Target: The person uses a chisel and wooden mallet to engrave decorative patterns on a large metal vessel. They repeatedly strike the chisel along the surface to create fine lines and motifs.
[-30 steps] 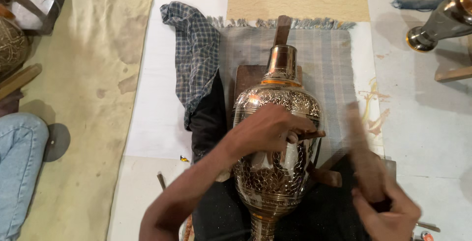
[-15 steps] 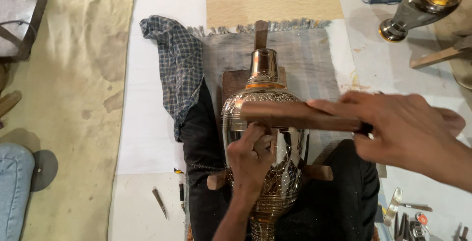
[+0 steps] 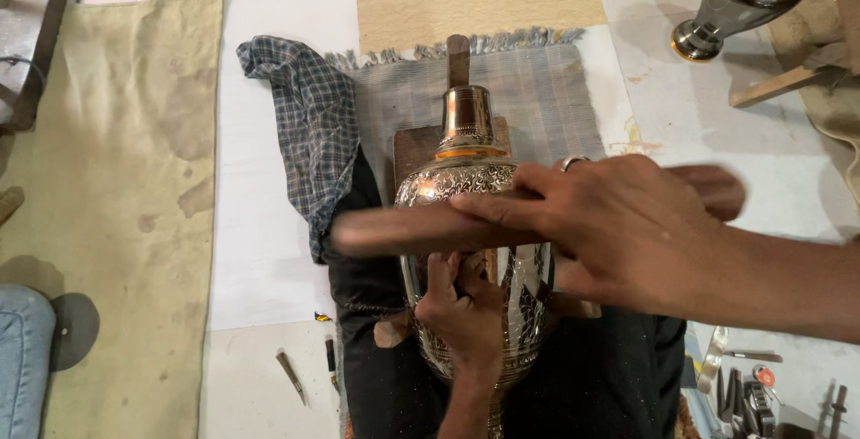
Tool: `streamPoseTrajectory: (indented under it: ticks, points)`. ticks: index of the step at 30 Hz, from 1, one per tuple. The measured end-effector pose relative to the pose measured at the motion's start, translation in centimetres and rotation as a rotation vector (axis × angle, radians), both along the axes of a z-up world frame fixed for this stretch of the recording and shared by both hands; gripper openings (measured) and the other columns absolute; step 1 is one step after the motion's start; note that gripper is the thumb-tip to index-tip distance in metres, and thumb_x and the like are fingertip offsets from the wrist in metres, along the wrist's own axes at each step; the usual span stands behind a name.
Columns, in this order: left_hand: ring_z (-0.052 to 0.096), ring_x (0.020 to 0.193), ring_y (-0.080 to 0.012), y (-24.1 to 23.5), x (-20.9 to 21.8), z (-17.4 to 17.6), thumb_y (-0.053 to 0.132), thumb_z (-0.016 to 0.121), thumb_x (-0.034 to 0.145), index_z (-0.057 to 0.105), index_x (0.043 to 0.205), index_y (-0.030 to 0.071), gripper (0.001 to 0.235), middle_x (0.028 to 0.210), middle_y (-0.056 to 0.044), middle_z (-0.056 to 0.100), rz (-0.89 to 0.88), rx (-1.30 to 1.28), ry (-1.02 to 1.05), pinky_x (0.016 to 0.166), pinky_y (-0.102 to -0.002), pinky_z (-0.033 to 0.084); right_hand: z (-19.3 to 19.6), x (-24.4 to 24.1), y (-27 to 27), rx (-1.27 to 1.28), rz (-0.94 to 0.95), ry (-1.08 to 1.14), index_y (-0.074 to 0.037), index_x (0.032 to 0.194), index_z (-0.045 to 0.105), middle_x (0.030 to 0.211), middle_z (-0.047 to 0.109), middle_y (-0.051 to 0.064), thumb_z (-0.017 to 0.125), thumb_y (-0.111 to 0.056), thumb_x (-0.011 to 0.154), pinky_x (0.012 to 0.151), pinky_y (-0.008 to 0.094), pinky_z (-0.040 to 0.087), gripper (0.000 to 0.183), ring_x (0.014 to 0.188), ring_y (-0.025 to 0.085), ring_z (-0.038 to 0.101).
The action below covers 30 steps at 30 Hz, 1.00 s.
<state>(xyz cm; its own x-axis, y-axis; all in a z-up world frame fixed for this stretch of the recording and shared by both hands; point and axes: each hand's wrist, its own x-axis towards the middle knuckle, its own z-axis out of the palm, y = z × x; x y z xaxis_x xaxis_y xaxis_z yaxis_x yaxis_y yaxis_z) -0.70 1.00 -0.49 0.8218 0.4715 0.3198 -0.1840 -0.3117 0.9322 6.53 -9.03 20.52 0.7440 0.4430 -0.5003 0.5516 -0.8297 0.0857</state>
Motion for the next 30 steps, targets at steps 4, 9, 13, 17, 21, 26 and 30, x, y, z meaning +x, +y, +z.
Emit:
streamPoseTrajectory:
  ticks: [4,9,13,17,21,26,30]
  points:
    - [0.082,0.089,-0.0278,-0.1,-0.2,0.0,0.003,0.057,0.095,0.063,0.116,-0.008,0.025,0.099,-0.020,0.079,0.000,0.006,-0.015,0.077,-0.033,0.070,-0.1,-0.1,-0.1,0.030,-0.024,0.037,-0.043,0.162,0.024,0.118,0.058,0.001,0.069,-0.014,0.071,0.042,0.030,0.048,0.105,0.055,0.017,0.057]
    - [0.081,0.093,-0.0278,-0.2,-0.1,0.1,0.000,0.055,0.093,0.063,0.120,-0.009,0.029,0.103,-0.021,0.078,0.069,0.097,-0.099,0.083,-0.034,0.069,-0.4,-0.6,-1.0,-0.035,0.165,0.011,-0.041,0.166,0.027,0.111,0.057,0.004,0.077,-0.026,0.072,0.047,0.034,0.050,0.107,0.058,0.018,0.057]
    - [0.081,0.094,-0.0259,-0.4,-0.1,-0.1,-0.002,0.054,0.094,0.062,0.121,-0.009,0.029,0.103,-0.019,0.078,0.069,-0.038,-0.065,0.084,-0.033,0.069,-0.5,-0.7,-1.3,0.055,0.130,-0.083,-0.042,0.160,0.034,0.112,0.060,0.007,0.080,-0.025,0.061,0.043,0.037,0.051,0.111,0.056,0.023,0.060]
    - [0.081,0.096,-0.0240,-0.6,-0.1,-0.3,-0.003,0.053,0.095,0.062,0.122,-0.009,0.029,0.103,-0.018,0.079,0.071,-0.162,-0.057,0.085,-0.033,0.070,-0.4,-0.4,-1.6,0.038,-0.047,-0.030,-0.047,0.158,0.031,0.114,0.063,-0.004,0.074,-0.013,0.065,0.047,0.033,0.051,0.108,0.056,0.017,0.061]
    - [0.081,0.099,-0.0236,-0.5,-0.1,-0.4,-0.001,0.055,0.098,0.062,0.121,-0.009,0.026,0.104,-0.018,0.078,0.072,-0.167,-0.068,0.090,-0.034,0.070,-0.4,0.0,-1.4,0.191,-0.010,-0.099,-0.045,0.156,0.038,0.118,0.064,-0.001,0.068,-0.007,0.068,0.038,0.030,0.049,0.101,0.048,0.014,0.058]
    - [0.078,0.098,-0.0255,-0.3,0.0,-0.9,0.010,0.060,0.097,0.058,0.128,-0.011,0.037,0.109,-0.019,0.075,0.135,-0.027,-0.068,0.085,-0.035,0.069,0.1,-0.2,-0.1,-0.272,0.203,0.005,-0.046,0.170,0.019,0.107,0.061,0.005,0.070,-0.032,0.082,0.044,0.028,0.049,0.103,0.055,0.015,0.055]
    - [0.083,0.081,-0.0197,0.4,0.3,-1.6,0.013,0.061,0.097,0.067,0.118,-0.002,0.027,0.089,-0.011,0.081,0.044,0.003,0.041,0.077,-0.033,0.070,0.5,0.1,0.2,-0.192,0.082,-0.038,-0.050,0.161,0.024,0.116,0.061,0.001,0.067,-0.014,0.076,0.042,0.027,0.049,0.102,0.055,0.015,0.055]
